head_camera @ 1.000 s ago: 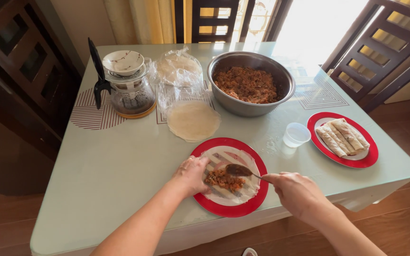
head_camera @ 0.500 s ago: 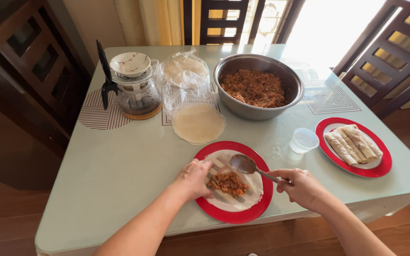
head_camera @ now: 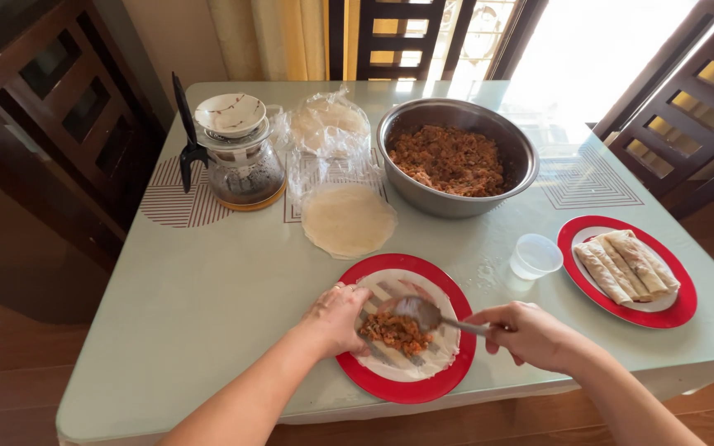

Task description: Preparing and rolling lumpia wrappers with meat filling.

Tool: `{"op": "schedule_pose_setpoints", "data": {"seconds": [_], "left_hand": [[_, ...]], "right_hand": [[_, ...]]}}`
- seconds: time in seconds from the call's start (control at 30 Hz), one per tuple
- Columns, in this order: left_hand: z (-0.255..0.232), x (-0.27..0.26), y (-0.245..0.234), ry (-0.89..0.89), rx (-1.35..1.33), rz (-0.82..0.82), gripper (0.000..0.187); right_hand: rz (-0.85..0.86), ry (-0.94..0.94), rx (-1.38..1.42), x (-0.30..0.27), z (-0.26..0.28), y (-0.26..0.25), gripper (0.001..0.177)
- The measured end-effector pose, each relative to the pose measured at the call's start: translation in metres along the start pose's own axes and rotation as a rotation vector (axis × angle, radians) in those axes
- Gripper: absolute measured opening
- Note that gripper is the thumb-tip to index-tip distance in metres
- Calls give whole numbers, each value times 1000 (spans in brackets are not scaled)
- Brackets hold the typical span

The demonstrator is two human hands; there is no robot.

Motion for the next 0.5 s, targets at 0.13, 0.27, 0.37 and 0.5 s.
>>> {"op": "schedule_pose_setpoints", "data": {"seconds": [0.13,0.27,0.37,0.5], "left_hand": [[2,2,1,13,0,-27,90],[2,3,-3,16,-18,-15,90],[10,9,-3,16,-64,3,89],[14,19,-8,-49,-171,65,86]], "right_hand": [[135,-32,79,7,-8,7,44],[185,85,427,17,-26,6,41],[201,66,518,25,-34,-2,42],[168,50,579,28,-20,-40,40]]}}
Point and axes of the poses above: each hand's wrist, its own x-axis towards the middle knuckle, its own y-axis out of the palm, z = x × y, the point moved 4 cm from there along x, towards the middle knuckle, and after that the axes turned 2 degrees about y, right-handed, at the moved point
